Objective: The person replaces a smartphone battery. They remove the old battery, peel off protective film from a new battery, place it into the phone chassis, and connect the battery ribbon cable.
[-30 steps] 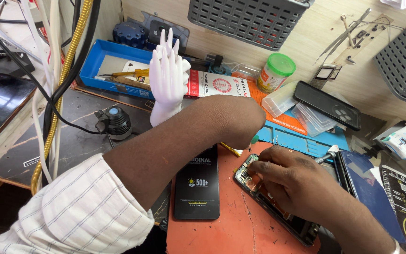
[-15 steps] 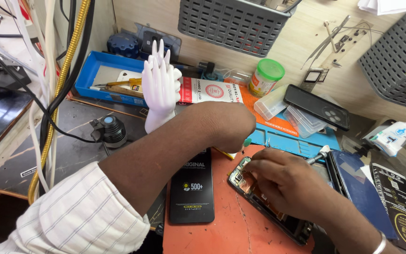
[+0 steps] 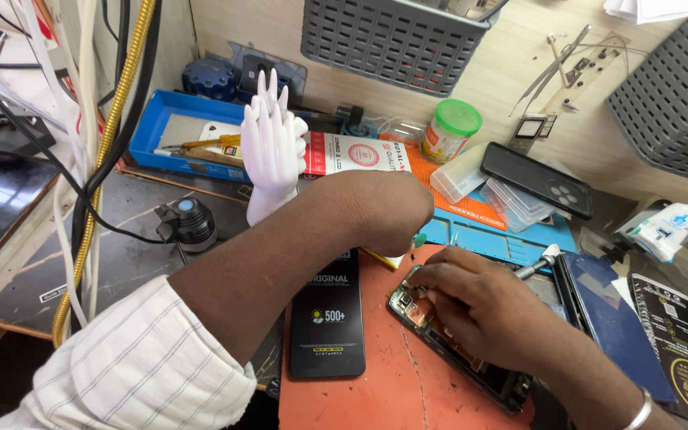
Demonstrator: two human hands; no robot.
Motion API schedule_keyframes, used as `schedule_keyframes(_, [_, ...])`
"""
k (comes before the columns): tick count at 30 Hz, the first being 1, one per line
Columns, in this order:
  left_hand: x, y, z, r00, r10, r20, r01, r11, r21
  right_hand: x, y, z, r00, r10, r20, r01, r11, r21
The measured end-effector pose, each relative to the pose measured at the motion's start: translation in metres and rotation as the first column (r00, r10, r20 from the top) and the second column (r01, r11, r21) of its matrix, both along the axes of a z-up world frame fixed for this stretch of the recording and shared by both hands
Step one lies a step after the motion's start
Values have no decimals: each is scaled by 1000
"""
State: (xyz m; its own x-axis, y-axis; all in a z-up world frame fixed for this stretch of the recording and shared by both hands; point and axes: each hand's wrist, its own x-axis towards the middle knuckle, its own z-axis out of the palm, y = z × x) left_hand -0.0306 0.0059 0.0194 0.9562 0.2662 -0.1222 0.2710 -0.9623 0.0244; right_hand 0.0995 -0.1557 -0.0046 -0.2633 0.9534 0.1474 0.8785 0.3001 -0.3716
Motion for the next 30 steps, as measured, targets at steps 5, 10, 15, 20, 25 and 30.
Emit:
schedule_keyframes(5, [1,3,-3,1000,13,-4,-13,1000,-14,6,-2,-3,999,39,-12,-39,999,-10])
schedule_keyframes(10, [5,3,-4,999,13,-38,-13,1000,25,7,-3,-4,998,63,-5,-63,998,11])
schedule_keyframes(15, [6,3,-4,998,48,-48,-48,999,-2,4,-1,3,998,-48,-40,44,995,-94])
schedule_keyframes(20, [5,3,-4,1000,3,-22,-3,1000,31,-5,-1,5,1000,-14,9,14,999,-50])
schedule_keyframes(25, [7,8,-13,1000,9,29,-9,1000,-27,0,-4,-1,997,-27,75,30,999,-39])
schedule_keyframes(30, [4,5,-3,979,-114,170,116,993,-3,36,-6,-34,1000,-25,6,26,986,-164])
